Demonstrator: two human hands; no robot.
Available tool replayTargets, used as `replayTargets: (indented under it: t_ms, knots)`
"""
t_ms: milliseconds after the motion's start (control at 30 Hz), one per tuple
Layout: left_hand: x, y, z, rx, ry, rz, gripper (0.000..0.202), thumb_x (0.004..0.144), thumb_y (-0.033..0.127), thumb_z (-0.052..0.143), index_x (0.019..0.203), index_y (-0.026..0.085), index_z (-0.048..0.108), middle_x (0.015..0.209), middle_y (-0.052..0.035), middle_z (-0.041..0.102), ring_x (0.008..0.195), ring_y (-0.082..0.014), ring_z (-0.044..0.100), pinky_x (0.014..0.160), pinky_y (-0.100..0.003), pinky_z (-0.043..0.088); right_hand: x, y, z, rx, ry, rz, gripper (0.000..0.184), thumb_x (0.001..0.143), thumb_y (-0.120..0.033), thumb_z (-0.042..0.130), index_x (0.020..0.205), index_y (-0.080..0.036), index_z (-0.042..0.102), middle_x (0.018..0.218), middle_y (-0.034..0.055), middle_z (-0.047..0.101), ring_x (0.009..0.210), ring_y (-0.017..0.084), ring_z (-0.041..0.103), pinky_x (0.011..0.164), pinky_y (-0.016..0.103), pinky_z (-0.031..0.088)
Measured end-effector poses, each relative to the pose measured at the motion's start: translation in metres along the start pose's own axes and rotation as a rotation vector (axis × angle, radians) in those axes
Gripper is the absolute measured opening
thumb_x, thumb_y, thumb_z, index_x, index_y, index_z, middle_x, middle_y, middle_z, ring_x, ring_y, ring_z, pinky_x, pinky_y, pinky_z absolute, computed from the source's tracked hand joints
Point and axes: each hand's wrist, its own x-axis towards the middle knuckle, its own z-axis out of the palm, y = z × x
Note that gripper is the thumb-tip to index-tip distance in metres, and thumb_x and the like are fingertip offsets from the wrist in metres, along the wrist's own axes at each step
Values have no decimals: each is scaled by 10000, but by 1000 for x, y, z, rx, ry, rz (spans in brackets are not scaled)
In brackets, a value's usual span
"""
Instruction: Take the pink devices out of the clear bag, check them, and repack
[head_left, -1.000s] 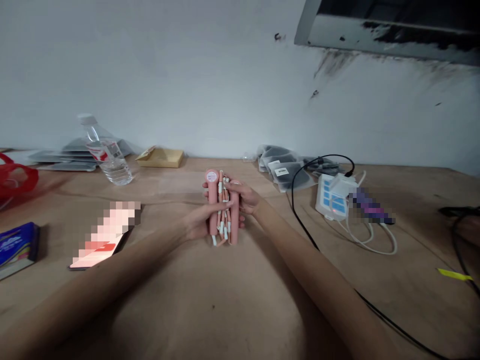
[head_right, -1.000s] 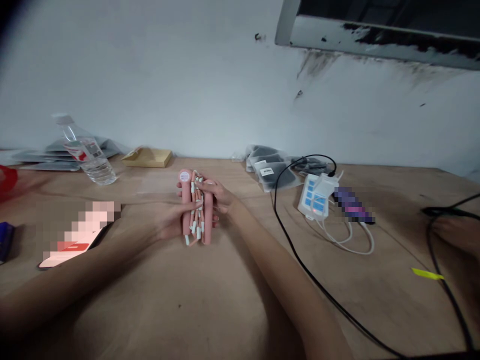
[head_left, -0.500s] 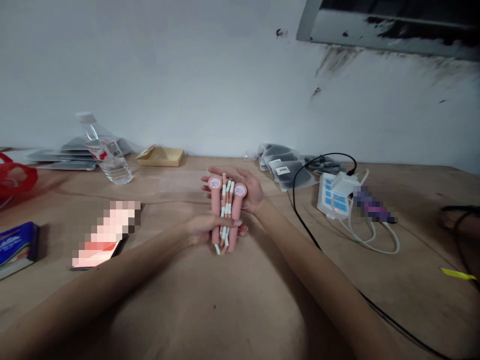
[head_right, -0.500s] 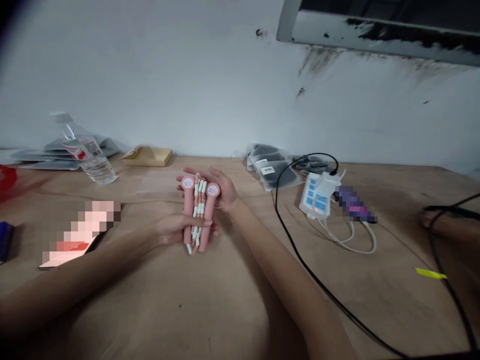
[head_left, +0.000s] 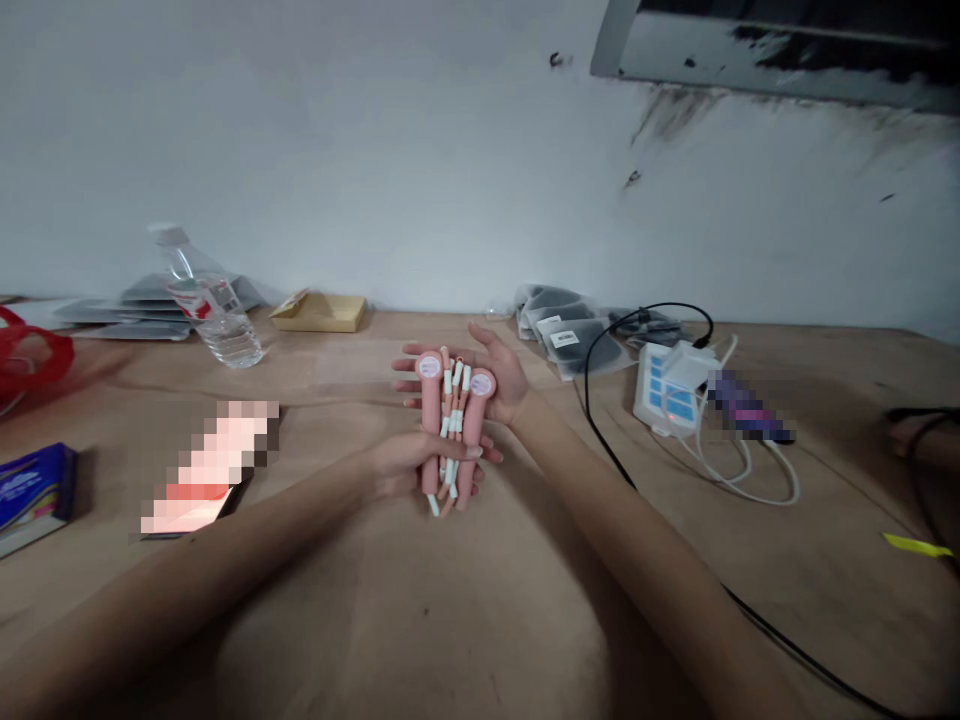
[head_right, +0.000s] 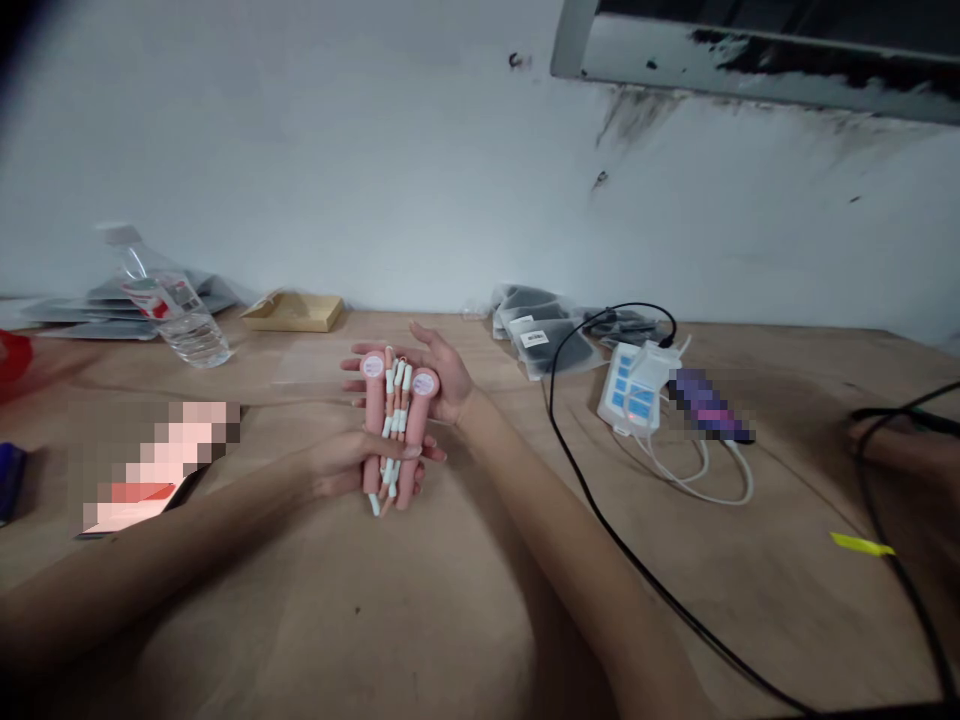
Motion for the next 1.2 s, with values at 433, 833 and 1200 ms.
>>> replayTargets:
  t_ms: [433,833,1200]
  knots:
    - [6,-7,-1,-97,10,27,324,752,158,799,1061,121,709,1180,-137,714,1079,-277,694,998,-459,497,2,0,-1,-26,54,37,797,951,-725,242,1290,-95,593,1286,200,681,1167,322,661,1027,514,488]
    - [6,-6,-2,-92,14,-8,350,739,158,804,1074,119,714,1226,-137,703,1134,-283,674,1018,-437,485,1,3,-1,18,40,34,761,957,-708,251,1257,-109,613,1270,181,696,1154,308,665,997,501,516]
    - [6,-5,-5,-87,-23,-26,387,755,155,781,1132,132,694,1220,-132,703,1185,-286,648,1021,-442,476,1,3,0,9,55,32,738,940,-706,323,1286,-114,596,1294,187,684,1181,326,649,985,532,525]
